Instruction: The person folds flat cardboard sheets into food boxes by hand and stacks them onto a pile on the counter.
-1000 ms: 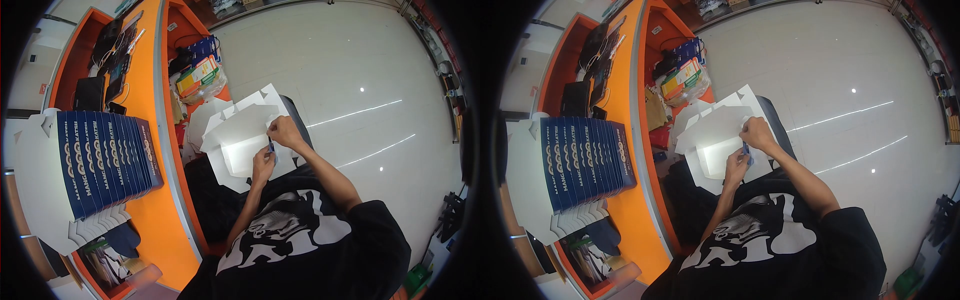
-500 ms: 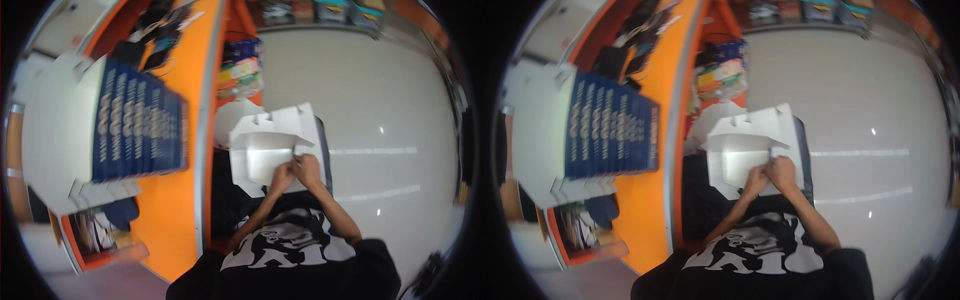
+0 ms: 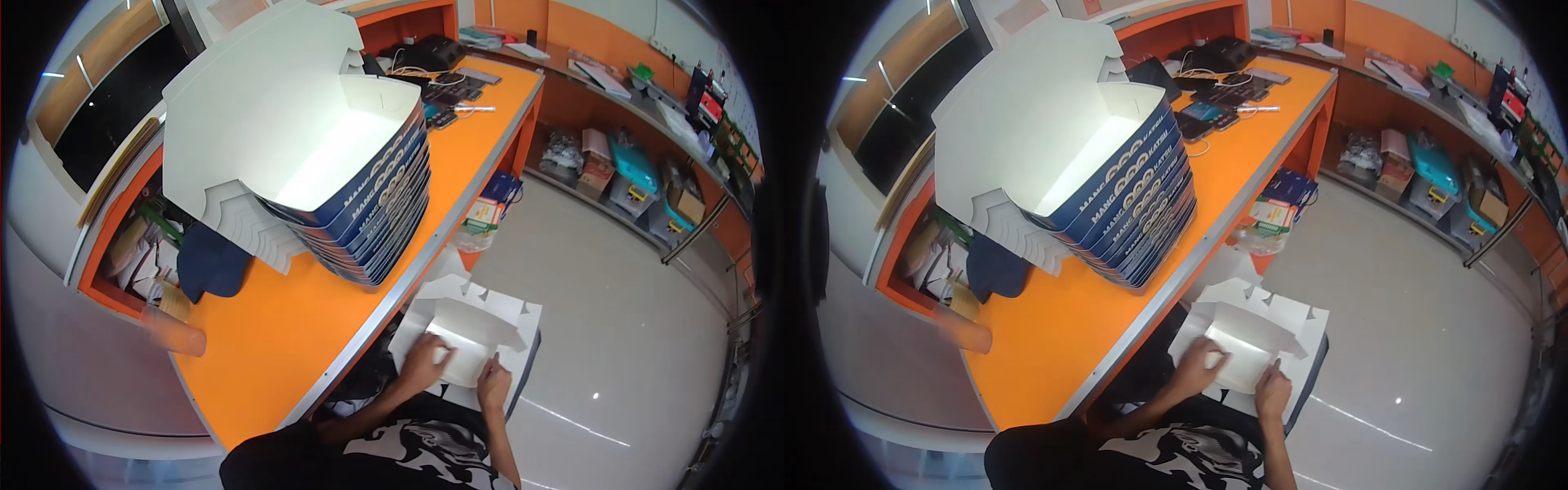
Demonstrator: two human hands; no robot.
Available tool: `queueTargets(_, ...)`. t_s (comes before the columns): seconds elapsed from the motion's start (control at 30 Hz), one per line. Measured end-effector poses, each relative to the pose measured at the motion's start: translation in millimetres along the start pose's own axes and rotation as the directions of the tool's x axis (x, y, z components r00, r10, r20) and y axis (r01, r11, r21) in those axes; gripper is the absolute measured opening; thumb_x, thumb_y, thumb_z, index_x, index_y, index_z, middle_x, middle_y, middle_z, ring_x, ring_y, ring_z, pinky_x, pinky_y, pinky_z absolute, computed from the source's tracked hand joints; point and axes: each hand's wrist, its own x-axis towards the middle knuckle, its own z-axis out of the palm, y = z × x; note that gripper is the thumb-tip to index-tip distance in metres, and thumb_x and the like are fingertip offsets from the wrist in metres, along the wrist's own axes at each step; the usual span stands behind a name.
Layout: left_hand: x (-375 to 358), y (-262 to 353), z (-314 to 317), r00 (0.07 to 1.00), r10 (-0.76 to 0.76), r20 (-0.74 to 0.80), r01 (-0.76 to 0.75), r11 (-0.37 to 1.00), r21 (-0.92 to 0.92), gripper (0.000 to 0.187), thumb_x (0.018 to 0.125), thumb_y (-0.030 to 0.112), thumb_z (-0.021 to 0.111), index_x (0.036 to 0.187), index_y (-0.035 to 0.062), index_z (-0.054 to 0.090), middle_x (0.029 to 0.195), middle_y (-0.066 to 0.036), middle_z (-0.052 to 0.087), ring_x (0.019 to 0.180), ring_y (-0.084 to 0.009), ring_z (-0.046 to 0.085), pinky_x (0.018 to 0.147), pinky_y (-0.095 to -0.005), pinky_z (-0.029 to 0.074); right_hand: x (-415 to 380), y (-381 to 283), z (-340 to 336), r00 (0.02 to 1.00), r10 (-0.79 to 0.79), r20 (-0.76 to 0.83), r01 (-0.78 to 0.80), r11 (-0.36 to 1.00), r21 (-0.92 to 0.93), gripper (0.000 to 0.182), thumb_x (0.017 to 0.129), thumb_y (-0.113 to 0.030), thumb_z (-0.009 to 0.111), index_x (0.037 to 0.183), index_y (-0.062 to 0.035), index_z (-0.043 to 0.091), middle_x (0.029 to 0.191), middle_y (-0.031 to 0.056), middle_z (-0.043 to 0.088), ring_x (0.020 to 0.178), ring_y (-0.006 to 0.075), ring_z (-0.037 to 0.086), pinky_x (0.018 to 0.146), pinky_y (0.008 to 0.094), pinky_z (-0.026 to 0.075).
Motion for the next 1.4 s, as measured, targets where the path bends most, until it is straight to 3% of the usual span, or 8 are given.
queueTargets(0.1, -13, -30, -9, 0.986, -0.015, -0.167, 0.069, 0.944, 0.322, 0.035, 0.094, 0.028, 0.069, 0.111, -0.0009, 0.060, 0.102, -0.021, 0.058, 0.101, -0.0397, 0.056, 0.090, -0.0492, 0.045, -5, -6, 4, 1.000, -0.016, 0.001, 0.016, 0.998, -0.066, 0.033, 0.099, -0.013, 0.053, 0.117, 0.0119, 0.064, 0.074, 0.0295, 0.064, 0.065, 0.0437, 0.066, 0.060, 0.0523, 0.050)
queueTargets(0.37, -18, -86, 29, 0.965, -0.254, -0.070, 0.258, 0.964, 0.059, 0.040, 0.105, 0.031, 0.051, 0.132, 0.0049, 0.062, 0.111, -0.022, 0.065, 0.108, -0.0404, 0.058, 0.097, -0.0487, 0.044, -11, 11, 8, 0.996, 0.051, 0.075, -0.057, 0.996, 0.072, 0.038, 0.103, -0.020, 0.051, 0.118, 0.0124, 0.065, 0.083, 0.0268, 0.069, 0.066, 0.0414, 0.068, 0.064, 0.0449, 0.055)
queueTargets(0.47, -14, -81, 32, 0.956, -0.292, -0.041, 0.287, 0.954, -0.090, 0.042, 0.109, 0.033, 0.042, 0.138, 0.0039, 0.050, 0.123, -0.025, 0.062, 0.121, -0.0395, 0.056, 0.102, -0.0451, 0.043, -24, 21, 19, 0.943, 0.315, 0.110, -0.325, 0.791, 0.518, 0.046, 0.105, -0.031, 0.054, 0.129, 0.0082, 0.062, 0.107, 0.0246, 0.070, 0.100, 0.0280, 0.068, 0.083, 0.0391, 0.055)
queueTargets(0.63, -5, -31, 21, 0.893, -0.449, -0.013, 0.402, 0.813, -0.421, 0.042, 0.110, 0.037, 0.040, 0.134, 0.0027, 0.043, 0.120, -0.021, 0.059, 0.105, -0.0306, 0.060, 0.092, -0.0402, 0.047, -19, -7, 5, 0.965, 0.254, -0.059, -0.134, 0.679, 0.722, 0.050, 0.109, -0.032, 0.048, 0.138, 0.0075, 0.055, 0.123, 0.0159, 0.068, 0.109, 0.0143, 0.057, 0.098, 0.0289, 0.045)
queueTargets(0.9, 21, 37, -8, 0.922, -0.384, 0.042, 0.345, 0.770, -0.536, 0.041, 0.111, 0.038, 0.034, 0.135, 0.0054, 0.042, 0.105, -0.017, 0.055, 0.097, -0.0244, 0.055, 0.089, -0.0381, 0.045, 16, -48, -62, 0.949, 0.314, -0.019, -0.042, 0.185, 0.982, 0.051, 0.108, -0.039, 0.048, 0.130, 0.0069, 0.056, 0.123, 0.0134, 0.065, 0.107, 0.0207, 0.064, 0.093, 0.0321, 0.051)
queueTargets(1.0, 26, 57, -13, 0.966, -0.206, -0.158, 0.098, 0.852, -0.514, 0.046, 0.112, 0.036, 0.030, 0.147, 0.0073, 0.037, 0.105, -0.017, 0.050, 0.099, -0.0245, 0.051, 0.093, -0.0380, 0.041, 24, -52, -77, 0.965, 0.252, -0.076, -0.032, 0.399, 0.916, 0.057, 0.108, -0.044, 0.046, 0.131, 0.0072, 0.054, 0.126, 0.0151, 0.063, 0.110, 0.0225, 0.064, 0.095, 0.0342, 0.050)
queueTargets(1.23, 35, 103, -34, 0.996, -0.089, -0.010, 0.074, 0.882, -0.466, 0.056, 0.112, 0.037, 0.027, 0.159, 0.0068, 0.022, 0.106, -0.016, 0.042, 0.100, -0.0282, 0.045, 0.101, -0.0388, 0.036, 49, -80, -128, 0.949, 0.303, -0.083, -0.016, 0.311, 0.950, 0.059, 0.108, -0.047, 0.043, 0.129, 0.0068, 0.056, 0.120, 0.0143, 0.065, 0.107, 0.0225, 0.064, 0.094, 0.0339, 0.050)
queueTargets(1.4, 50, 136, -49, 0.988, 0.002, -0.158, -0.089, 0.833, -0.546, 0.059, 0.112, 0.037, 0.030, 0.161, 0.0077, 0.015, 0.124, -0.023, 0.042, 0.114, -0.0306, 0.044, 0.106, -0.0404, 0.033, 90, -86, -172, 0.945, 0.073, -0.318, 0.156, 0.755, 0.637, 0.055, 0.109, -0.043, 0.042, 0.119, 0.0054, 0.064, 0.110, 0.0127, 0.069, 0.101, 0.0190, 0.065, 0.088, 0.0312, 0.050)
